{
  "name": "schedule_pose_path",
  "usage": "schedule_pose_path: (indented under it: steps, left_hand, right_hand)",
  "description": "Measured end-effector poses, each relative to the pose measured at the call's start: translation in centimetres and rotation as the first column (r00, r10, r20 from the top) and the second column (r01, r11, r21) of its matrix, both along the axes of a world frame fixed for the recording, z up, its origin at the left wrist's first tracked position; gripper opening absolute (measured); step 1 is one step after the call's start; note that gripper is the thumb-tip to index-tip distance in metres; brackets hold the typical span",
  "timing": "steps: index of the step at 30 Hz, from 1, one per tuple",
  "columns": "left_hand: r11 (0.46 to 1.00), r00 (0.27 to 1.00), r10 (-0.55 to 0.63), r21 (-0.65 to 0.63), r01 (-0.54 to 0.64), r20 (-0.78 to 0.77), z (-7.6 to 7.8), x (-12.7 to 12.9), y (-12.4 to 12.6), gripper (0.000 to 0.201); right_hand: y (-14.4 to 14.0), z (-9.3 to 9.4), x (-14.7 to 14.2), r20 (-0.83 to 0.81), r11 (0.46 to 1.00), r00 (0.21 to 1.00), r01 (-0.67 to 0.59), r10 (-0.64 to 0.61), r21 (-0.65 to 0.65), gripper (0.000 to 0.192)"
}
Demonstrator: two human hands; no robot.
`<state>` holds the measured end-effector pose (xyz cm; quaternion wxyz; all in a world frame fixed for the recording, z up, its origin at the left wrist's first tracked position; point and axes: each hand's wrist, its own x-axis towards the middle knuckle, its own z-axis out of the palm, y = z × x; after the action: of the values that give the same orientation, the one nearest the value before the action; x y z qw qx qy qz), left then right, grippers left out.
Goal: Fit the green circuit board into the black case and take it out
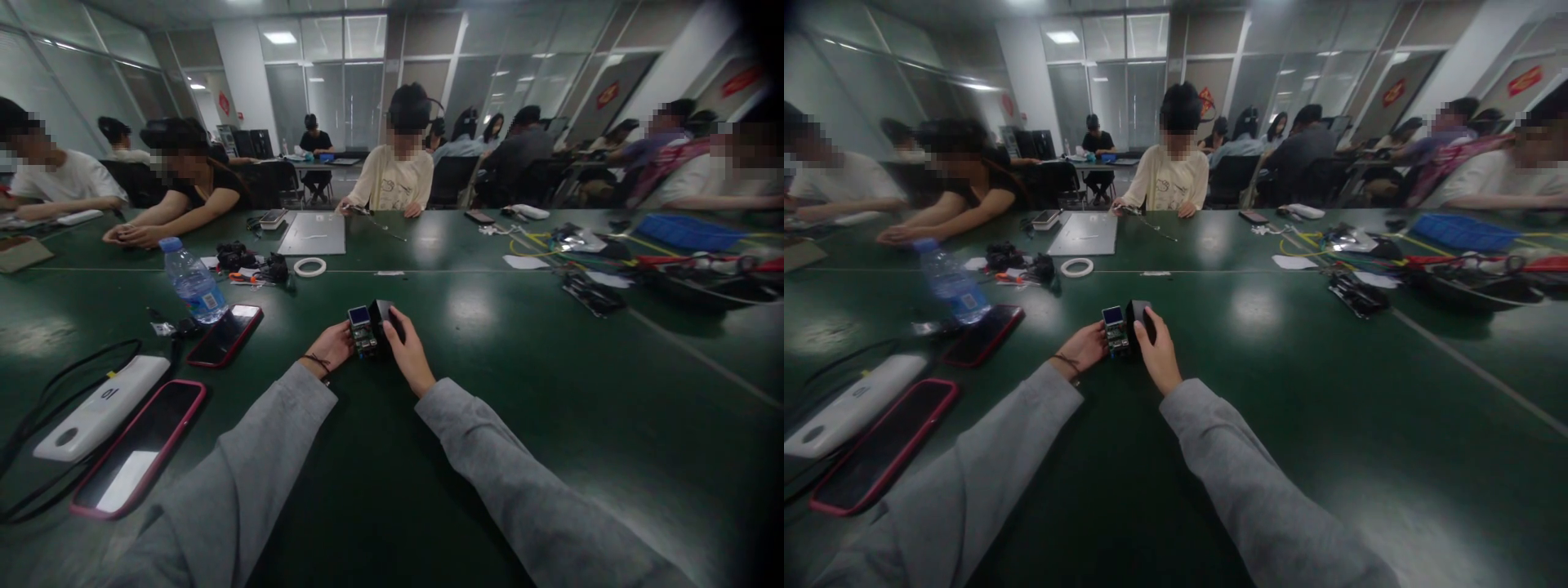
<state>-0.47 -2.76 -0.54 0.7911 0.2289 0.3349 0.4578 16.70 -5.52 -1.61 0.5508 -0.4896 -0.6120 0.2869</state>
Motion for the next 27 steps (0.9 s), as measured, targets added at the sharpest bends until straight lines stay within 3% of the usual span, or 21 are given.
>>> schedule_pose_path:
  steps: [4,10,15,20,22,24,27]
  left_hand:
    - [1.0,1.0,-0.025,-0.014,0.025,0.001,0.4,-0.2,-0.2,0.023]
    - [0.997,0.995,-0.071,0.011,0.07,0.073,0.6,-0.6,-0.5,0.032]
    - [0.996,0.992,-0.081,0.046,0.077,0.099,0.3,-0.9,-0.6,0.035]
    - [0.997,0.993,-0.056,0.054,0.05,0.104,0.7,-1.2,-0.9,0.036]
    - [0.998,0.992,-0.026,0.067,0.018,0.121,0.8,-1.3,-0.9,0.036]
    - [0.997,0.991,0.022,0.074,-0.032,0.135,0.7,-1.4,-0.9,0.035]
    - [0.994,0.986,0.065,0.073,-0.077,0.152,0.5,-1.4,-0.8,0.031]
  right_hand:
    - [0.4,-0.7,0.1,0.073,0.995,0.992,0.101,-0.1,-0.005,0.065]
    - [0.3,-0.7,0.4,0.096,0.988,0.986,0.127,-0.135,0.089,0.039]
    - [-0.4,0.0,0.4,0.166,0.981,0.974,0.13,-0.153,0.144,0.035]
    - [-1.0,-0.4,-0.9,0.32,0.972,0.929,0.123,-0.185,0.202,0.057]
    - [-0.8,-0.3,-0.5,0.368,0.969,0.91,0.114,-0.19,0.217,0.057]
    - [-0.4,0.2,1.8,0.405,0.959,0.89,0.108,-0.211,0.263,0.054]
    - [-0.1,0.9,9.9,0.466,0.9,0.808,0.171,-0.361,0.402,0.056]
